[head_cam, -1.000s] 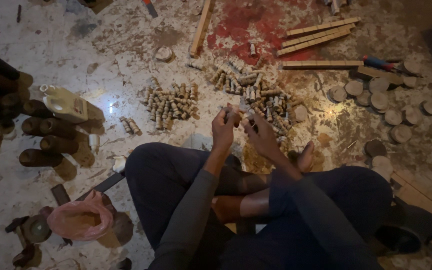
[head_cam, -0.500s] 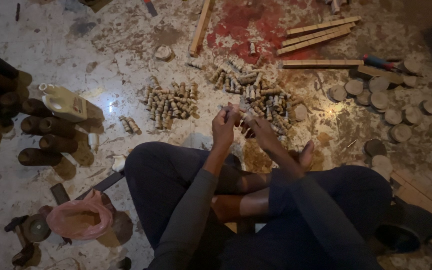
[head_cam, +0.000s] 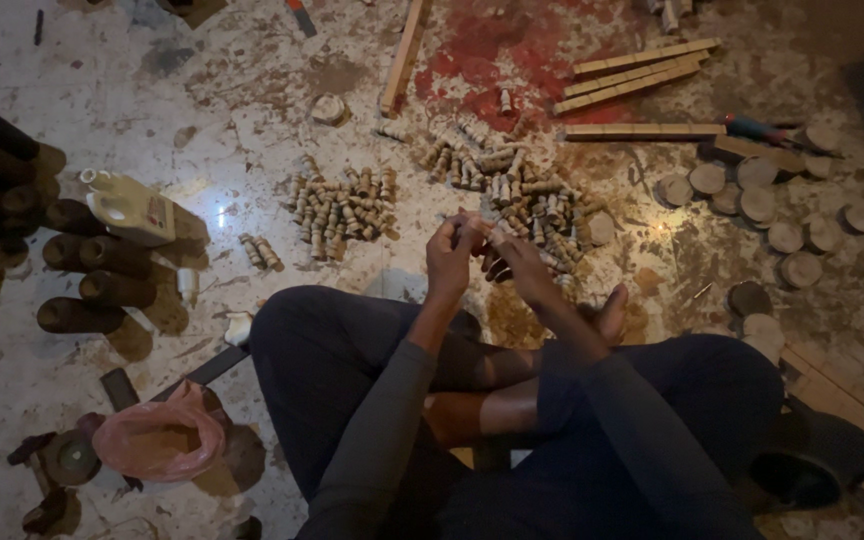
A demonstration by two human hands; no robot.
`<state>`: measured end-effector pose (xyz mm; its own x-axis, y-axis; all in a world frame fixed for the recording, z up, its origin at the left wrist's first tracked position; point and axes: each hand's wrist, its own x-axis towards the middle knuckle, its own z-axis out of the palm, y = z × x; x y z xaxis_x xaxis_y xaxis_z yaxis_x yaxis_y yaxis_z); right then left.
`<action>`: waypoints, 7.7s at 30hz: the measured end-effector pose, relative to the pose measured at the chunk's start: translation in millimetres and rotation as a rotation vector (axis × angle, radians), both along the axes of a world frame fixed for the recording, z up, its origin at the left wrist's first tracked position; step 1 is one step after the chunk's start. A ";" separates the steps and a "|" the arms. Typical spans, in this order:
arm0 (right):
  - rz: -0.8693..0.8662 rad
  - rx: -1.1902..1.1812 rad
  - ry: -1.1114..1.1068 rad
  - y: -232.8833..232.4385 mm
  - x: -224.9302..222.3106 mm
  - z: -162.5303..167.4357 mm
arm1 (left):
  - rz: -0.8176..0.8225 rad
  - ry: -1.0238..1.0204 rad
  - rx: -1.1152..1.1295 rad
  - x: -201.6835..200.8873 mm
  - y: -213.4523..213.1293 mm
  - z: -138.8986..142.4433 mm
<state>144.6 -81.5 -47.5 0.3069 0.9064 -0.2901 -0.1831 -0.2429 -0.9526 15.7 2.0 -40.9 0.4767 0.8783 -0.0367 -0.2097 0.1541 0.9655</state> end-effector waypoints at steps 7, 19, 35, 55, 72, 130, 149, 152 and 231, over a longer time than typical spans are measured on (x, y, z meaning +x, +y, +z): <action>-0.037 0.163 -0.747 -12.2 -5.0 19.5 | 0.019 0.016 0.055 3.9 2.4 -12.7; 0.043 0.111 -0.743 -9.5 0.1 12.6 | -0.041 0.097 0.090 -1.2 -3.0 5.3; 0.106 0.273 -0.928 -17.3 -7.1 35.1 | 0.103 0.080 0.163 -1.4 10.9 -12.5; 0.064 0.336 -0.149 -1.4 12.4 -12.1 | 0.165 -0.198 -0.358 -9.7 9.9 8.2; -0.051 0.292 -0.888 -13.4 2.3 32.1 | 0.039 0.082 -0.024 -3.1 7.4 -11.0; 0.212 0.405 -1.340 31.0 -6.5 4.3 | 0.130 0.785 0.559 -26.4 0.3 7.2; 0.025 0.172 -0.895 18.5 4.5 6.1 | 0.378 0.572 0.386 -18.5 11.6 -7.4; 0.012 0.207 -0.757 11.8 16.7 21.9 | 0.337 0.562 0.231 -16.5 12.5 -7.1; -0.063 -0.205 -0.306 -20.6 16.7 16.5 | -0.277 0.014 -0.042 6.7 -6.5 3.7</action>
<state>161.3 -102.1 -31.0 0.4610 0.8156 -0.3496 0.0817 -0.4313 -0.8985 22.4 -4.4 -37.2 0.6974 0.7123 -0.0790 -0.1404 0.2439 0.9596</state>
